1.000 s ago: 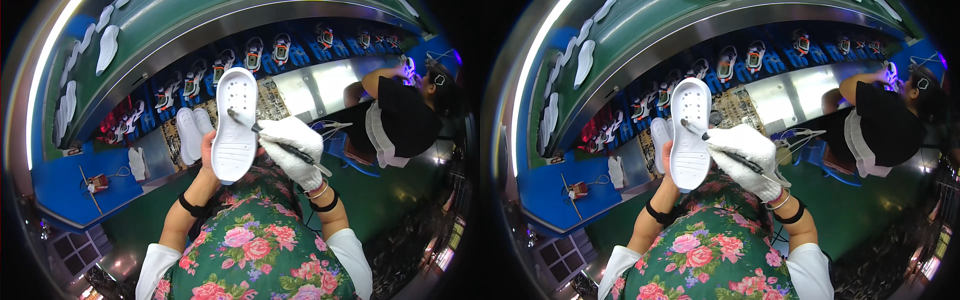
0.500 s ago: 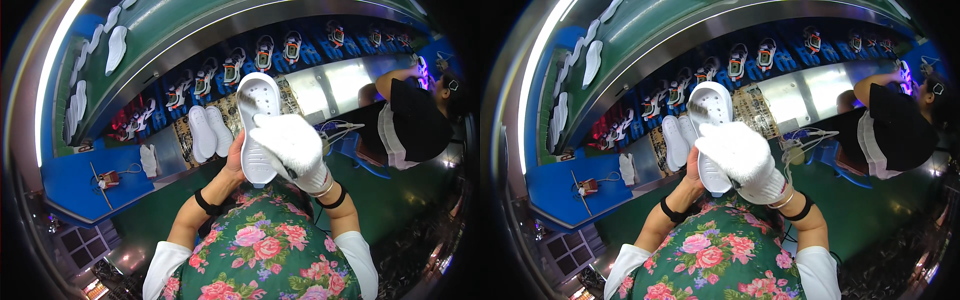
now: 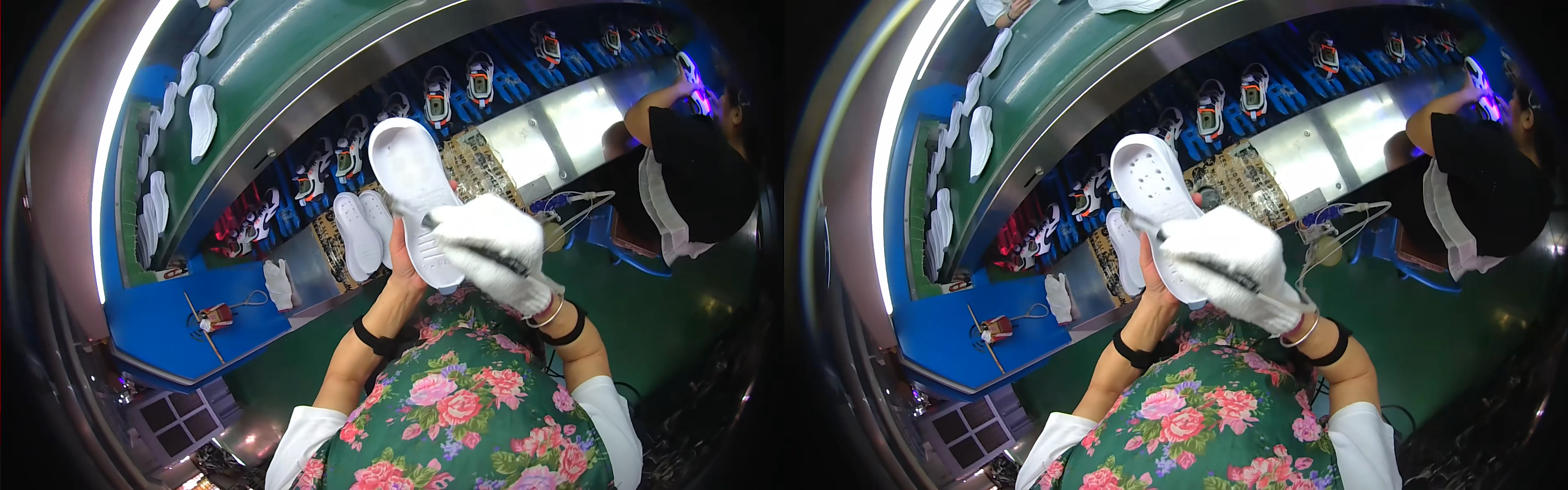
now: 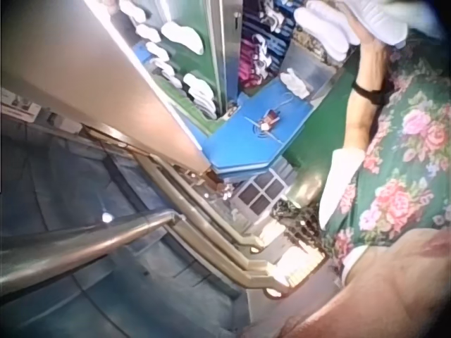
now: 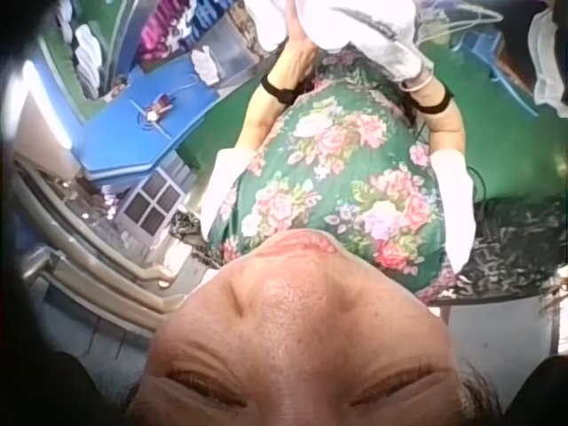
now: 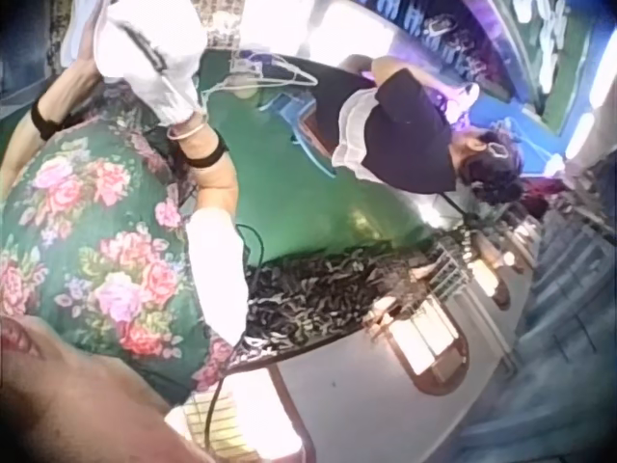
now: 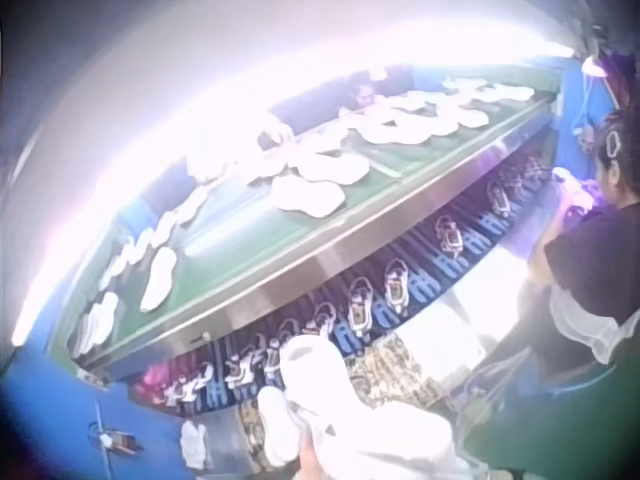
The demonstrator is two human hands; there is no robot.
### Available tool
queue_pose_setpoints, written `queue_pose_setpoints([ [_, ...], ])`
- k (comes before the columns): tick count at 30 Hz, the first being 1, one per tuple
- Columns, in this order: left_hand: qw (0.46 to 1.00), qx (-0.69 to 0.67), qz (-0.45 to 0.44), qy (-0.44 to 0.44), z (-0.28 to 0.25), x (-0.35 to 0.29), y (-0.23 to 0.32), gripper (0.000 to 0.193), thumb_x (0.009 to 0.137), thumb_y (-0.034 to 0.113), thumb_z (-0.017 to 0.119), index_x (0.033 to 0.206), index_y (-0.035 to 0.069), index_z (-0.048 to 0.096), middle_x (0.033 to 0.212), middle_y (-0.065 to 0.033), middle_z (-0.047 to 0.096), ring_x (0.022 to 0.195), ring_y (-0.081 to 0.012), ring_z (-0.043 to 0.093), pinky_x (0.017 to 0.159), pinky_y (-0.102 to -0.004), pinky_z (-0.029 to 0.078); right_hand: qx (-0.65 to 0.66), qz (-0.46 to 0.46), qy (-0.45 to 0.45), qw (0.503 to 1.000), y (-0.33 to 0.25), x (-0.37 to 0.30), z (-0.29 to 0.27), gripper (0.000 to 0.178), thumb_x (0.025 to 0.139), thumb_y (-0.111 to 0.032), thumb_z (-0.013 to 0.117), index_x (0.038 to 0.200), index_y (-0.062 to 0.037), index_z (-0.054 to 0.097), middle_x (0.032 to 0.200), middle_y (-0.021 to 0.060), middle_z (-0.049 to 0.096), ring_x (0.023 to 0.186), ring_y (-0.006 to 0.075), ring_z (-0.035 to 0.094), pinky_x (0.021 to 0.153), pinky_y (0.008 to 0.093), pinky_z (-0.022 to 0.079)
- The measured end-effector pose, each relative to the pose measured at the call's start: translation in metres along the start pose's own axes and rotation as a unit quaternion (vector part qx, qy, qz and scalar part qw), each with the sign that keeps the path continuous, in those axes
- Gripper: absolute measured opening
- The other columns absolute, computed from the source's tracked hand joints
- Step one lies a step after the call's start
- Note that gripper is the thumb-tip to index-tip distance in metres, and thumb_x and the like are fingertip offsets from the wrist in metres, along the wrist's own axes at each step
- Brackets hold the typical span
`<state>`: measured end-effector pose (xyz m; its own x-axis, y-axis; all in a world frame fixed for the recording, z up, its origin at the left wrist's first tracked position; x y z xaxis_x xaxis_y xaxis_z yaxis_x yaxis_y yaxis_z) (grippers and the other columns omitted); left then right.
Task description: Apply adhesive or primer to shoe insoles using a brush at a manufacturing station.
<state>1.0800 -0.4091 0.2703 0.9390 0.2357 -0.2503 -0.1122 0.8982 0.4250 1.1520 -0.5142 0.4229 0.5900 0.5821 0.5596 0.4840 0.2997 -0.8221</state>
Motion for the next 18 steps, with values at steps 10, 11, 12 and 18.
queue_pose_setpoints([
  [10,0.993,-0.078,0.002,-0.084,0.024,0.018,0.004,0.095,0.088,0.076,0.053,0.150,0.006,0.036,0.143,-0.0140,0.051,0.128,-0.0392,0.055,0.104,-0.0563,0.051,0.004,-0.001,-0.021,1.000,0.000,-0.014,0.005,0.023,0.076,-0.001,0.078,0.098,-0.0038,0.077,0.103,0.0140,0.075,0.091,0.0265,0.072,0.080,0.0369,0.056],
  [11,0.993,-0.094,0.001,-0.069,0.024,0.018,0.003,0.096,0.085,0.077,0.056,0.147,0.005,0.038,0.141,-0.0122,0.053,0.126,-0.0387,0.057,0.103,-0.0576,0.051,0.019,0.017,-0.019,0.999,0.006,-0.010,-0.003,0.021,0.076,-0.002,0.078,0.097,-0.0035,0.077,0.102,0.0127,0.076,0.091,0.0265,0.072,0.079,0.0365,0.056],
  [12,0.989,-0.129,0.028,-0.060,0.029,0.019,0.007,0.098,0.084,0.079,0.056,0.147,0.006,0.038,0.140,-0.0150,0.054,0.125,-0.0385,0.057,0.103,-0.0578,0.051,0.022,0.021,0.021,0.999,0.011,-0.011,-0.010,0.022,0.076,-0.001,0.078,0.099,-0.0030,0.076,0.103,0.0126,0.076,0.091,0.0265,0.072,0.080,0.0370,0.056],
  [18,0.981,-0.178,-0.006,-0.071,0.045,0.024,0.002,0.100,0.081,0.082,0.056,0.146,0.007,0.041,0.132,-0.0228,0.058,0.118,-0.0406,0.061,0.098,-0.0573,0.053,-0.084,-0.106,-0.031,0.990,-0.016,-0.025,0.004,0.023,0.078,-0.003,0.078,0.102,-0.0056,0.076,0.101,0.0126,0.075,0.093,0.0263,0.072,0.082,0.0373,0.056],
])
Point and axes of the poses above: each hand's wrist, its own x-axis towards the middle knuckle, its own z-axis out of the palm, y = z × x, the point moved 10 cm from there along x, towards the middle knuckle
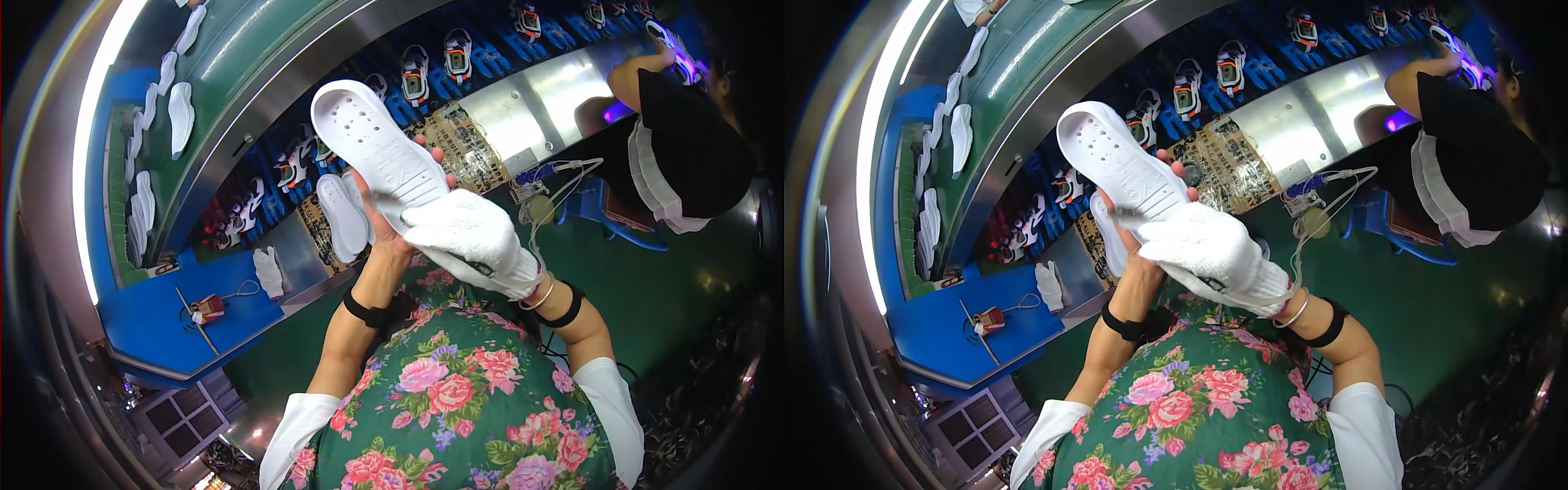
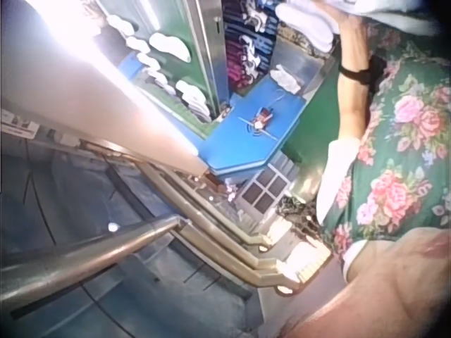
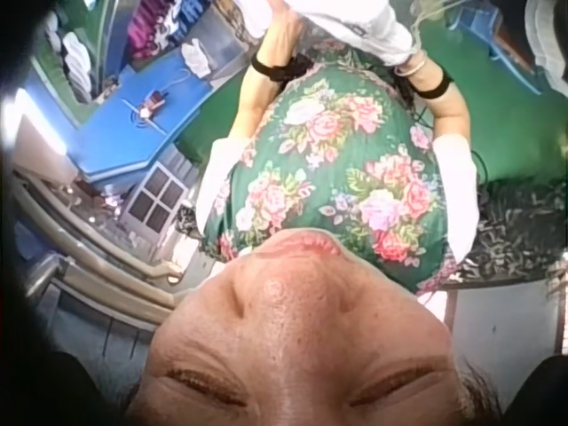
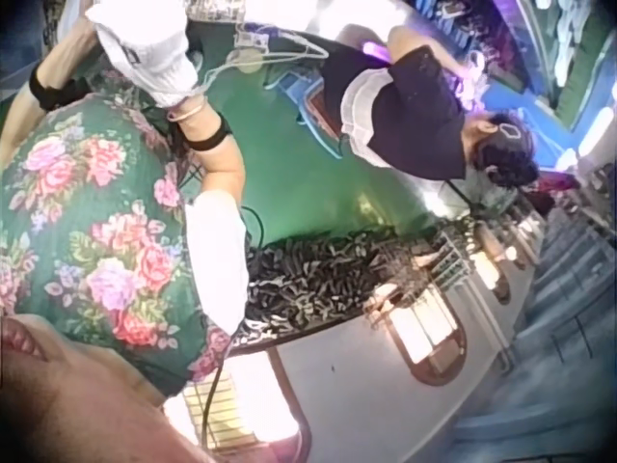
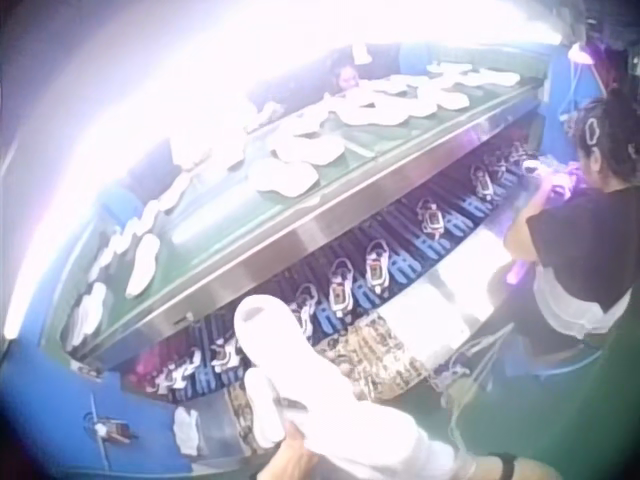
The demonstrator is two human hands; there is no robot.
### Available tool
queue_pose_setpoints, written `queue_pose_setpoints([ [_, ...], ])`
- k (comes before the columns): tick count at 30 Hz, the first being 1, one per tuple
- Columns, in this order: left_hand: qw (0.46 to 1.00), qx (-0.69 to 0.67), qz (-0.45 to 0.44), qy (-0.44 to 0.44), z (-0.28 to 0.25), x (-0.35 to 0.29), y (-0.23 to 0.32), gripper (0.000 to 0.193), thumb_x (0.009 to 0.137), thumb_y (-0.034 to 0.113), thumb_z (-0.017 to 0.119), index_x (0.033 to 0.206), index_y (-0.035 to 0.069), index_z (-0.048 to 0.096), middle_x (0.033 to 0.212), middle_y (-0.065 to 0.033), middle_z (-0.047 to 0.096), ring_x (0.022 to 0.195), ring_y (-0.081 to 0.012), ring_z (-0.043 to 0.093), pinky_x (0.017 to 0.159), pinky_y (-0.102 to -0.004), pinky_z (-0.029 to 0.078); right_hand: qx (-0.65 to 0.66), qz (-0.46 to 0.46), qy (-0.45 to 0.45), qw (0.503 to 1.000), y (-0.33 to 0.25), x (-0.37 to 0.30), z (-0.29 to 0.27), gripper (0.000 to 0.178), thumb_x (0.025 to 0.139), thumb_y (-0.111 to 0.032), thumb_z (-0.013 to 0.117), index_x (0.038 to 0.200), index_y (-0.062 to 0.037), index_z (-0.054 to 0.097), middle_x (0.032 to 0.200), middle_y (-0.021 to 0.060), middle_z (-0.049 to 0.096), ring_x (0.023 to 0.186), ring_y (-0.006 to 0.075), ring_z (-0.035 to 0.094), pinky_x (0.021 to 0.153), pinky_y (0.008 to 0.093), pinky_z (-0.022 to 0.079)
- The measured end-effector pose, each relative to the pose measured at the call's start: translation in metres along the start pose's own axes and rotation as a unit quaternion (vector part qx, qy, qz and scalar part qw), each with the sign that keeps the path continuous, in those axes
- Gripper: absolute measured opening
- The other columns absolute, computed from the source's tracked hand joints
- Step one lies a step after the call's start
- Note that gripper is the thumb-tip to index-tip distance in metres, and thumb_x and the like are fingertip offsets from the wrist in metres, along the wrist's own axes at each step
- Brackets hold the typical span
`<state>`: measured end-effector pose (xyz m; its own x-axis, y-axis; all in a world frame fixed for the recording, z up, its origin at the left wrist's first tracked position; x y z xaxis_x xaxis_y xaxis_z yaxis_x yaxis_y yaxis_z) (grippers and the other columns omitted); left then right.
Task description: Apply adhesive or primer to shoe insoles using a brush at a manufacturing station.
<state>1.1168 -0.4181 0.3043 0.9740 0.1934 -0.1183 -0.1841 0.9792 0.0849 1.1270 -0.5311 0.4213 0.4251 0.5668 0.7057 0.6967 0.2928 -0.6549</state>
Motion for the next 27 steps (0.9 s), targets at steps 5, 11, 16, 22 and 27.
queue_pose_setpoints([
  [5,1.000,-0.003,0.000,-0.020,0.019,0.000,-0.005,0.100,0.079,0.083,0.058,0.142,0.006,0.045,0.128,-0.0223,0.060,0.105,-0.0442,0.065,0.092,-0.0566,0.056,0.113,0.154,0.025,0.981,0.036,-0.014,-0.007,0.022,0.080,-0.009,0.082,0.101,-0.0087,0.078,0.097,0.0083,0.075,0.089,0.0248,0.072,0.081,0.0342,0.057],
  [11,0.998,0.026,0.019,-0.058,0.015,0.002,0.001,0.106,0.080,0.082,0.058,0.147,0.002,0.039,0.129,-0.0263,0.059,0.108,-0.0452,0.063,0.091,-0.0537,0.057,0.130,0.080,-0.063,0.986,0.009,-0.014,-0.004,0.018,0.079,-0.009,0.082,0.098,-0.0093,0.078,0.096,0.0072,0.075,0.087,0.0237,0.072,0.080,0.0341,0.057],
  [16,0.999,0.007,-0.018,-0.048,0.016,-0.004,-0.004,0.101,0.085,0.077,0.056,0.150,0.003,0.034,0.137,-0.0272,0.053,0.114,-0.0463,0.060,0.096,-0.0559,0.055,0.085,0.076,-0.051,0.992,0.020,-0.012,-0.014,0.018,0.079,-0.006,0.081,0.096,-0.0092,0.077,0.096,0.0083,0.075,0.087,0.0252,0.071,0.075,0.0352,0.056],
  [22,0.993,0.110,-0.033,-0.040,0.003,-0.007,0.006,0.102,0.088,0.074,0.053,0.159,0.009,0.022,0.156,-0.0291,0.032,0.131,-0.0504,0.048,0.104,-0.0572,0.050,0.229,0.181,-0.089,0.952,0.032,-0.026,-0.006,0.016,0.078,-0.006,0.081,0.093,-0.0079,0.077,0.096,0.0092,0.075,0.089,0.0244,0.071,0.079,0.0345,0.056],
  [27,0.989,0.107,-0.082,-0.054,-0.008,-0.005,0.017,0.094,0.089,0.065,0.053,0.158,0.007,0.025,0.151,-0.0315,0.037,0.125,-0.0496,0.053,0.103,-0.0569,0.050,0.086,0.032,-0.108,0.990,0.001,-0.017,0.001,0.024,0.077,-0.007,0.082,0.100,-0.0083,0.077,0.103,0.0094,0.075,0.088,0.0261,0.071,0.076,0.0345,0.056],
])
Point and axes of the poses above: each hand's wrist, its own x-axis towards the middle knuckle, its own z-axis out of the palm, y = z × x, the point moved 10 cm from there along x, towards the middle knuckle
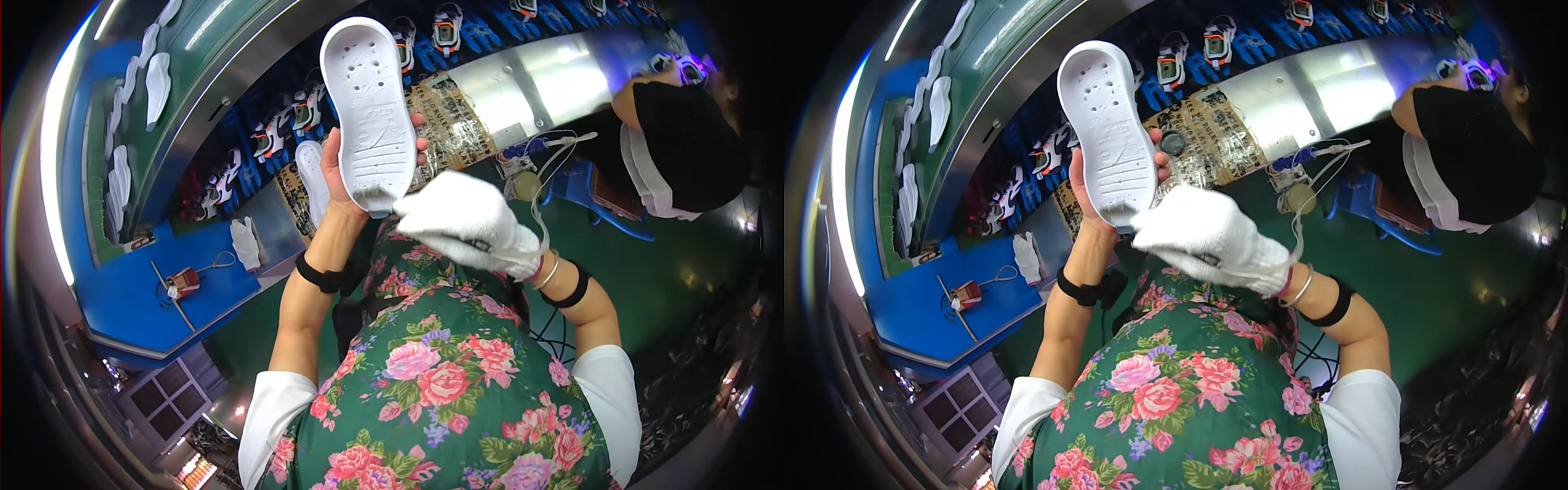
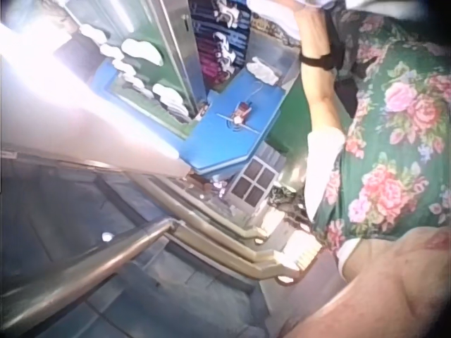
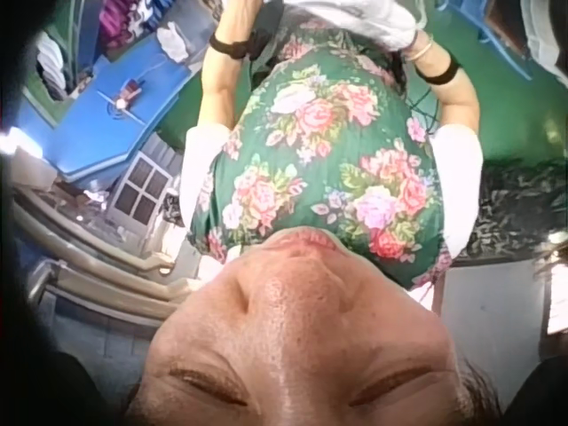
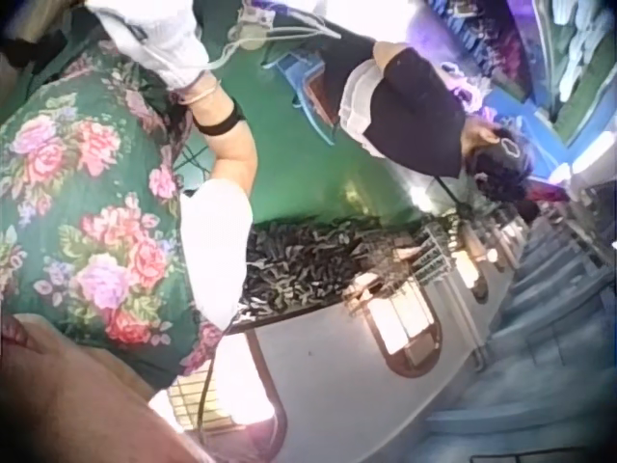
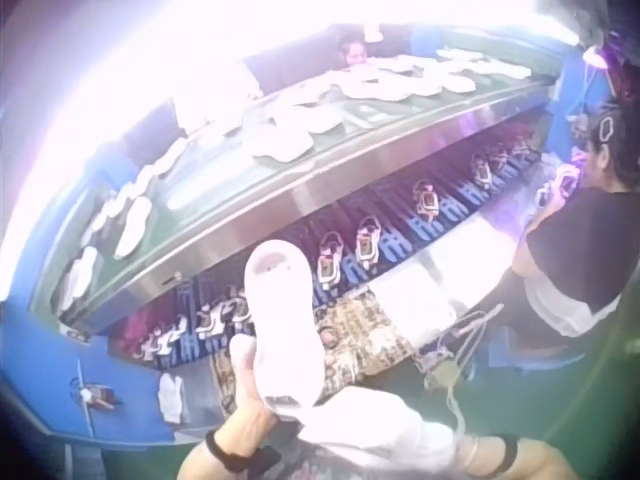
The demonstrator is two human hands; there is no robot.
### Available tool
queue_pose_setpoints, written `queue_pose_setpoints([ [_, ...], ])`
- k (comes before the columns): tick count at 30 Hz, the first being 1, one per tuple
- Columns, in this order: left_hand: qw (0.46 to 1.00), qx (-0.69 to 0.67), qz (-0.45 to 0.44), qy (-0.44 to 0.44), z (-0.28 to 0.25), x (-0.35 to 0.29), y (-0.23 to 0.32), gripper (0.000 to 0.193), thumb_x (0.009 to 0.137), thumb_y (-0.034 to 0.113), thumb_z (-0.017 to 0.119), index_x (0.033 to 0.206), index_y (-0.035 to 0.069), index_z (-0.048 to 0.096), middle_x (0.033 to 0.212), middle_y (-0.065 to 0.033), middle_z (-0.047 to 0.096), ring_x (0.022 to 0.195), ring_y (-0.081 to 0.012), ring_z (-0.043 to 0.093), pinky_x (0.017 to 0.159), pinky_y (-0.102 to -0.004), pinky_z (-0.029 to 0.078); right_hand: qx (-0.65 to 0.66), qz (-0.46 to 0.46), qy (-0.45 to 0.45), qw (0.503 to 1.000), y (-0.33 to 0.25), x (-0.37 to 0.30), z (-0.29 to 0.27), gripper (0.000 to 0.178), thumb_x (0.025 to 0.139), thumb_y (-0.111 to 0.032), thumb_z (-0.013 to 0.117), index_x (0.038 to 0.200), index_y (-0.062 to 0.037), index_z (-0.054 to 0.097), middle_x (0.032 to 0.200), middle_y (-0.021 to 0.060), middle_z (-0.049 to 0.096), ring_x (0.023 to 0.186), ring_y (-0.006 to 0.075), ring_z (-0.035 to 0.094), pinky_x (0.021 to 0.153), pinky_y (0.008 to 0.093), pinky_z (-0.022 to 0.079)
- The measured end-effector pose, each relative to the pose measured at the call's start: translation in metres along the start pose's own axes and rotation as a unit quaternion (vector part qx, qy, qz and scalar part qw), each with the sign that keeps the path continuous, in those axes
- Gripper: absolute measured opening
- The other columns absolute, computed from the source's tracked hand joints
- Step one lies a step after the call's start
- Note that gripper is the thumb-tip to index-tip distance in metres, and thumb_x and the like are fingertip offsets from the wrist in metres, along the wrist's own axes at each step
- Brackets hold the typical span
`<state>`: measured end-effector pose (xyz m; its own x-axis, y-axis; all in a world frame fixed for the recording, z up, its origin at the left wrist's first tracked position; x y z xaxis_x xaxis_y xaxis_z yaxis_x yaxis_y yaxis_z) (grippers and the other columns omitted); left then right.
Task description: Apply adhesive or primer to shoe insoles using a brush at a manufacturing station.
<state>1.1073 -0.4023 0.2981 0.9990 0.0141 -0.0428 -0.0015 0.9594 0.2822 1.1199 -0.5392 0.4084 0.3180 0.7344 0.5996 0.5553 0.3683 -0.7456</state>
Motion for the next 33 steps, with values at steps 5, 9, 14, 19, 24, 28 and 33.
queue_pose_setpoints([
  [5,0.999,0.009,-0.017,-0.050,0.002,-0.001,0.014,0.092,0.090,0.063,0.053,0.157,0.004,0.027,0.146,-0.0322,0.041,0.118,-0.0475,0.058,0.099,-0.0548,0.052,0.243,0.166,0.022,0.956,0.039,0.000,0.017,0.014,0.075,0.002,0.081,0.087,-0.0035,0.077,0.093,0.0097,0.076,0.089,0.0209,0.073,0.079,0.0340,0.058],
  [9,0.996,-0.001,-0.061,-0.061,0.008,0.004,0.018,0.088,0.091,0.058,0.054,0.155,0.003,0.030,0.141,-0.0348,0.046,0.112,-0.0473,0.062,0.098,-0.0520,0.053,0.027,0.103,0.033,0.994,0.028,0.026,0.002,0.019,0.076,0.000,0.081,0.094,-0.0043,0.077,0.101,0.0122,0.076,0.088,0.0235,0.072,0.078,0.0347,0.057],
  [14,0.993,0.018,-0.096,-0.072,0.009,0.009,0.042,0.083,0.092,0.051,0.056,0.155,0.004,0.032,0.139,-0.0372,0.047,0.112,-0.0496,0.062,0.096,-0.0511,0.056,-0.056,-0.026,-0.075,0.995,0.008,0.029,0.043,0.031,0.076,-0.003,0.079,0.106,-0.0100,0.075,0.112,0.0092,0.074,0.091,0.0267,0.070,0.077,0.0364,0.055],
  [19,0.990,0.085,-0.099,-0.058,0.007,0.002,0.061,0.092,0.087,0.060,0.059,0.154,0.003,0.034,0.134,-0.0329,0.051,0.104,-0.0412,0.061,0.086,-0.0455,0.051,0.151,0.082,-0.062,0.983,0.022,0.049,0.047,0.022,0.076,-0.002,0.080,0.096,-0.0093,0.077,0.102,0.0104,0.075,0.088,0.0241,0.071,0.080,0.0352,0.056],
  [24,0.990,0.013,-0.093,-0.106,0.016,0.004,0.071,0.085,0.089,0.051,0.059,0.154,0.002,0.034,0.139,-0.0370,0.047,0.112,-0.0493,0.062,0.096,-0.0488,0.056,0.010,0.064,-0.008,0.998,0.012,0.066,0.051,0.020,0.075,0.002,0.080,0.093,-0.0067,0.077,0.096,0.0085,0.076,0.086,0.0236,0.071,0.077,0.0328,0.056],
  [28,0.990,0.067,-0.084,-0.092,0.010,0.003,0.083,0.090,0.086,0.057,0.060,0.153,0.002,0.035,0.137,-0.0324,0.049,0.106,-0.0431,0.060,0.090,-0.0469,0.054,0.124,0.122,0.020,0.985,0.028,0.056,0.065,0.019,0.078,-0.004,0.081,0.096,-0.0059,0.076,0.099,0.0078,0.076,0.087,0.0232,0.072,0.077,0.0329,0.056],
  [33,0.992,0.070,-0.088,-0.055,-0.004,-0.005,0.088,0.091,0.086,0.060,0.060,0.152,0.003,0.036,0.135,-0.0296,0.051,0.105,-0.0416,0.059,0.088,-0.0479,0.052,0.096,0.140,-0.015,0.985,0.029,0.058,0.078,0.018,0.079,0.000,0.080,0.097,-0.0033,0.076,0.100,0.0099,0.076,0.092,0.0190,0.072,0.081,0.0308,0.057],
])
Point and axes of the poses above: each hand's wrist, its own x-axis towards the middle knuckle, its own z-axis out of the palm, y = z × x, the point moved 10 cm from there along x, towards the middle knuckle
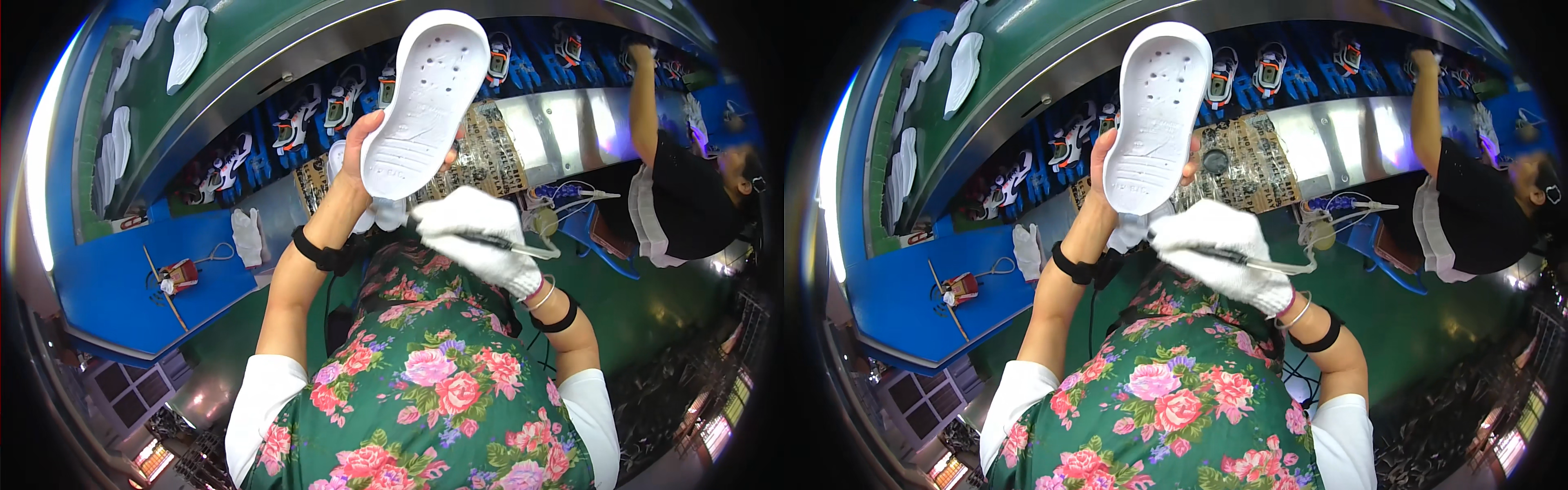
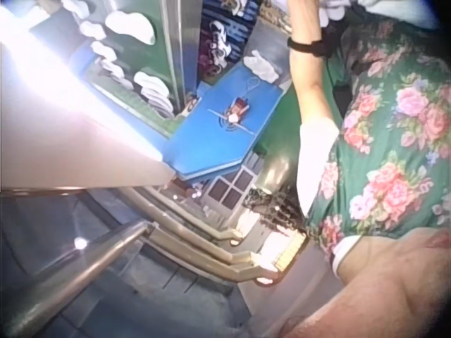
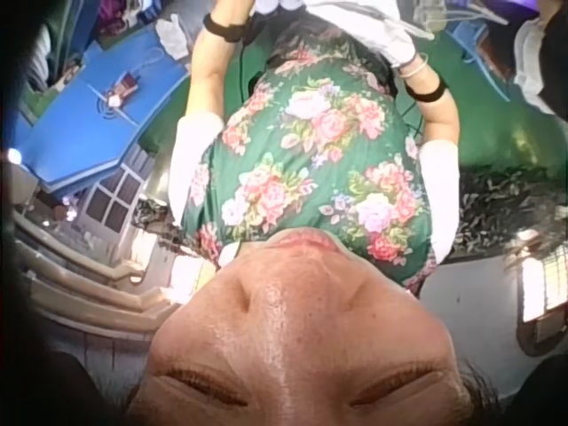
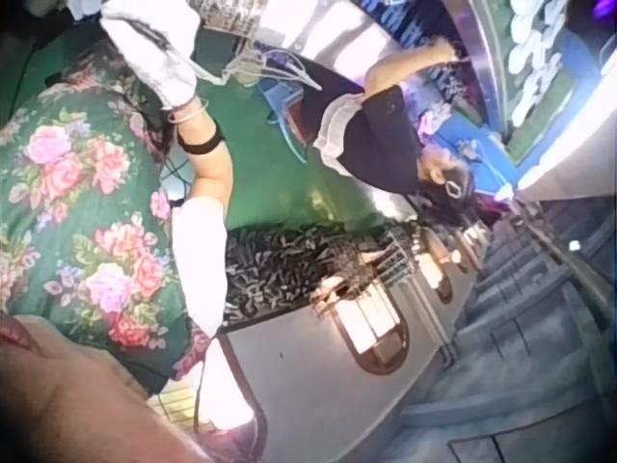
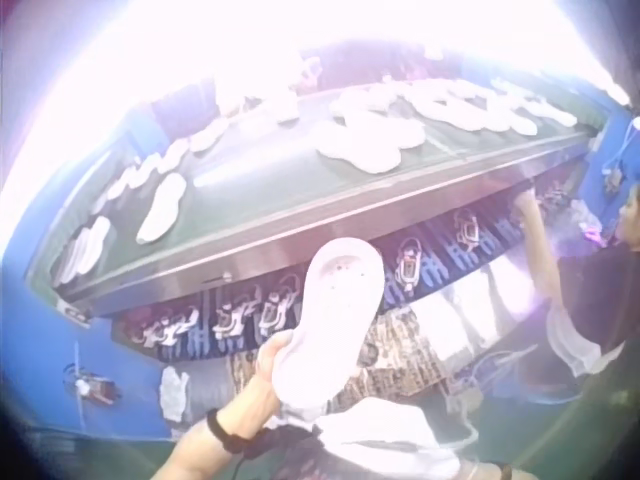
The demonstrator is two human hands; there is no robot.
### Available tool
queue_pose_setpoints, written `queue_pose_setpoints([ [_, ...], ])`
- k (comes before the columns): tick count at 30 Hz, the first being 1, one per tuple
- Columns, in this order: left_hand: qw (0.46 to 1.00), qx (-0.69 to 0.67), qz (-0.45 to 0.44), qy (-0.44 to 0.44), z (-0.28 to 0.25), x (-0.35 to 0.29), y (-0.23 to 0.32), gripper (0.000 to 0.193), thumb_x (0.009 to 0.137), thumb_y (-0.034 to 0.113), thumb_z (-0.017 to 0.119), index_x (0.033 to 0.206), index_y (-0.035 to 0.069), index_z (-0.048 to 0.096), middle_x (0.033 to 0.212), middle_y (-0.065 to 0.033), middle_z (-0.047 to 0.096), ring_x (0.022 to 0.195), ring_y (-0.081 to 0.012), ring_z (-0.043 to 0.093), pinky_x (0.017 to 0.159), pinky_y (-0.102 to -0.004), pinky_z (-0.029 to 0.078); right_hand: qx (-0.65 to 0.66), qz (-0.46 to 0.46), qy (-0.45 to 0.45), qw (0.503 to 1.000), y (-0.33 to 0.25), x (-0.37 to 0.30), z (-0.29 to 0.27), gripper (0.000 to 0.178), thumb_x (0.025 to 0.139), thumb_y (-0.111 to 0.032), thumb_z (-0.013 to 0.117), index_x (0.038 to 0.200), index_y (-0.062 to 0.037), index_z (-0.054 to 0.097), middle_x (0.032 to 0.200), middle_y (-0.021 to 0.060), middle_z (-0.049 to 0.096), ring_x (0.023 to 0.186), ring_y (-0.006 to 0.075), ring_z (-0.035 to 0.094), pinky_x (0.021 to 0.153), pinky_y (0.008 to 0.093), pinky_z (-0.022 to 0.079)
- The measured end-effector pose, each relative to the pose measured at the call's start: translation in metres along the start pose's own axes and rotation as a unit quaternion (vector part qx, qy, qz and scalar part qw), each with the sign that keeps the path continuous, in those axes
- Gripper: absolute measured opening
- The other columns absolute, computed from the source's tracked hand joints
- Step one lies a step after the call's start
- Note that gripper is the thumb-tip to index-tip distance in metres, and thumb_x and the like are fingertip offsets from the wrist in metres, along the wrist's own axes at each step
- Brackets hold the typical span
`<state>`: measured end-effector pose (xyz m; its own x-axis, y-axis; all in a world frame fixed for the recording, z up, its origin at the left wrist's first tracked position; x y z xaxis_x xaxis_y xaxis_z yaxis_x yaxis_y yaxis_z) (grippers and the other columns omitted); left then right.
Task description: Apply adhesive or primer to shoe insoles using a brush at a manufacturing station.
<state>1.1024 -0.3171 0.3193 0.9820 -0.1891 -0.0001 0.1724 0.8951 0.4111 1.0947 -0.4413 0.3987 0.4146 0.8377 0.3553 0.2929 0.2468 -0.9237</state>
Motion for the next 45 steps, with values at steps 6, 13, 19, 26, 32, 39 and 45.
queue_pose_setpoints([
  [6,0.984,-0.060,0.056,0.157,-0.007,-0.019,-0.011,0.073,0.097,0.049,0.048,0.151,0.000,0.038,0.135,-0.0328,0.055,0.111,-0.0454,0.064,0.093,-0.0521,0.057,0.000,0.071,0.103,0.992,0.016,0.007,-0.034,0.019,0.079,-0.002,0.080,0.098,-0.0051,0.077,0.098,0.0089,0.076,0.088,0.0187,0.071,0.078,0.0306,0.056],
  [13,0.992,-0.092,0.020,0.083,0.006,-0.025,-0.046,0.071,0.098,0.048,0.046,0.148,-0.002,0.041,0.135,-0.0302,0.056,0.108,-0.0448,0.066,0.092,-0.0505,0.058,-0.273,-0.160,0.158,0.935,-0.028,0.045,-0.091,0.025,0.081,0.001,0.075,0.105,-0.0051,0.076,0.102,0.0120,0.075,0.090,0.0265,0.070,0.078,0.0352,0.056],
  [19,0.980,-0.128,0.044,0.143,-0.012,-0.016,-0.038,0.071,0.097,0.046,0.048,0.150,-0.001,0.039,0.136,-0.0334,0.054,0.109,-0.0470,0.065,0.091,-0.0518,0.059,-0.206,-0.130,-0.006,0.970,-0.039,0.008,-0.029,0.028,0.078,0.004,0.077,0.104,-0.0047,0.075,0.104,0.0144,0.074,0.091,0.0277,0.071,0.080,0.0349,0.055],
  [26,0.987,-0.112,0.087,0.074,0.000,0.008,-0.016,0.079,0.095,0.051,0.052,0.154,0.001,0.034,0.138,-0.0348,0.050,0.111,-0.0502,0.062,0.092,-0.0579,0.054,-0.040,0.019,0.032,0.998,-0.007,0.012,-0.062,0.017,0.081,-0.003,0.079,0.097,-0.0046,0.077,0.099,0.0106,0.076,0.088,0.0208,0.072,0.080,0.0314,0.056],
  [32,0.982,-0.056,0.173,0.051,0.034,0.006,0.036,0.082,0.100,0.063,0.039,0.155,0.003,0.031,0.141,-0.0340,0.049,0.116,-0.0479,0.061,0.098,-0.0558,0.053,0.233,0.144,0.011,0.962,0.020,-0.004,-0.077,0.021,0.079,0.005,0.075,0.099,0.0055,0.075,0.103,0.0163,0.075,0.089,0.0191,0.070,0.081,0.0288,0.055],
  [39,0.959,0.042,0.256,-0.118,0.096,-0.008,0.165,0.103,0.090,0.075,0.050,0.158,0.003,0.021,0.151,-0.0380,0.029,0.118,-0.0530,0.055,0.091,-0.0525,0.058,0.321,0.217,0.203,0.899,0.067,-0.027,-0.118,0.022,0.080,0.011,0.067,0.101,0.0060,0.073,0.110,0.0209,0.073,0.099,0.0233,0.070,0.086,0.0287,0.054],
  [45,0.899,-0.137,0.414,0.033,0.030,-0.014,0.249,0.084,0.103,0.058,0.041,0.157,-0.001,0.016,0.162,-0.0271,0.013,0.150,-0.0467,0.013,0.123,-0.0556,0.025,0.304,0.237,0.190,0.903,0.096,-0.032,-0.094,0.019,0.082,0.006,0.073,0.101,0.0030,0.074,0.104,0.0139,0.075,0.078,0.0127,0.068,0.069,0.0242,0.054],
])
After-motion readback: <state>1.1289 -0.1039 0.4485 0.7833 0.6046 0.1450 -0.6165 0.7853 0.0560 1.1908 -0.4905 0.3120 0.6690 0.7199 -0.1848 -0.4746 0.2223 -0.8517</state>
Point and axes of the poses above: each hand's wrist, its own x-axis towards the middle knuckle, its own z-axis out of the palm, y = z × x, the point moved 10 cm from there along x, towards the middle knuckle
